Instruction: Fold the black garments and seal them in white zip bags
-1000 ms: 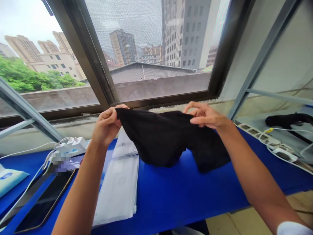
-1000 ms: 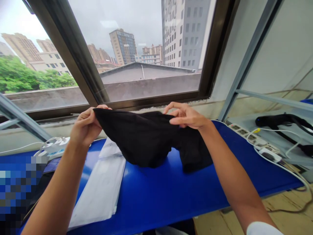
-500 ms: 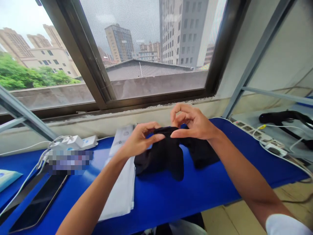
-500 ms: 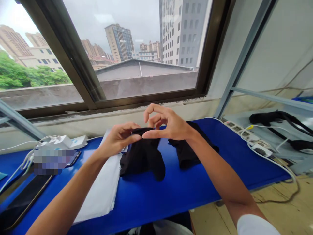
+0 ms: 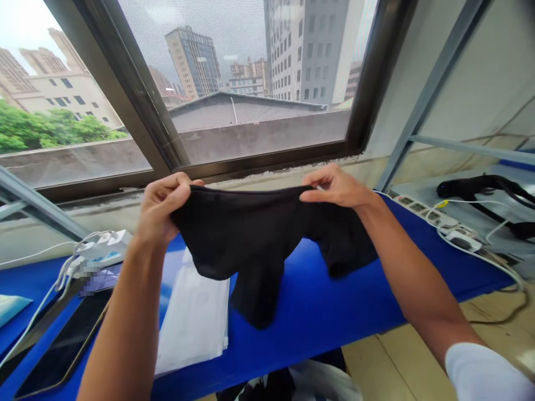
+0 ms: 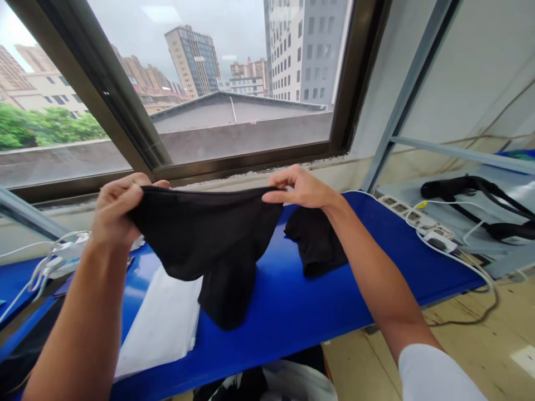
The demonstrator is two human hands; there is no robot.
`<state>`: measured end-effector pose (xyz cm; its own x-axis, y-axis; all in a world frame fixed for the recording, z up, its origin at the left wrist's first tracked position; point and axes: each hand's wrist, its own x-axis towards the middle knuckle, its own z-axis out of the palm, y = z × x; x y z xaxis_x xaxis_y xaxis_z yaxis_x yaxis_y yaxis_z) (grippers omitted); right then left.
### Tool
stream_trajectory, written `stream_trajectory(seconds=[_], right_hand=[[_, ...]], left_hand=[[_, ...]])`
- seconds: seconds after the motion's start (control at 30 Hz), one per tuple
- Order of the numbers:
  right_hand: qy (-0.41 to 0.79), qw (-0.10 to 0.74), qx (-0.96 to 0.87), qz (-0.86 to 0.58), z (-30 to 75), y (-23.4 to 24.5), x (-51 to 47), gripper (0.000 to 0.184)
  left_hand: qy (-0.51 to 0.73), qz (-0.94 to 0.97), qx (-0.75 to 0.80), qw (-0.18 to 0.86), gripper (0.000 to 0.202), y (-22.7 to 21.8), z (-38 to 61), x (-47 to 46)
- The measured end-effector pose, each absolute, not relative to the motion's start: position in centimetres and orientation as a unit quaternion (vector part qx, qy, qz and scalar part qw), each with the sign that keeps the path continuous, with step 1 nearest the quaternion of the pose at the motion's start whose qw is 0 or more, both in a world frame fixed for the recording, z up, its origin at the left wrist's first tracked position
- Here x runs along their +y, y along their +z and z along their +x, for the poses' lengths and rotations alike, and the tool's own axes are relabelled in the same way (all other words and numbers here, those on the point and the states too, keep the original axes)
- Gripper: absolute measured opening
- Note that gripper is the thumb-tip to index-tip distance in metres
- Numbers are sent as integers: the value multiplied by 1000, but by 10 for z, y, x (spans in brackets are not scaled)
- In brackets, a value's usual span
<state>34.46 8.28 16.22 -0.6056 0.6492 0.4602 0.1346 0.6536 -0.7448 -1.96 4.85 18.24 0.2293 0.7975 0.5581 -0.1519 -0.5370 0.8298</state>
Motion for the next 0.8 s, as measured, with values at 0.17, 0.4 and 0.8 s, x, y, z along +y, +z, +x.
stream_trajectory(seconds=[0.17,0.4,0.8], right_hand=[[300,475,-796,-226,360,174,72,39],[5,535,-773,-342,362,175,79,24],[-83,654,-663,-355,350,175,74,22]], left_hand=[[598,716,202,300,28,185,-32,57],[607,696,205,325,35,186,-24,53],[545,760,353,8,11,196,-13,31]])
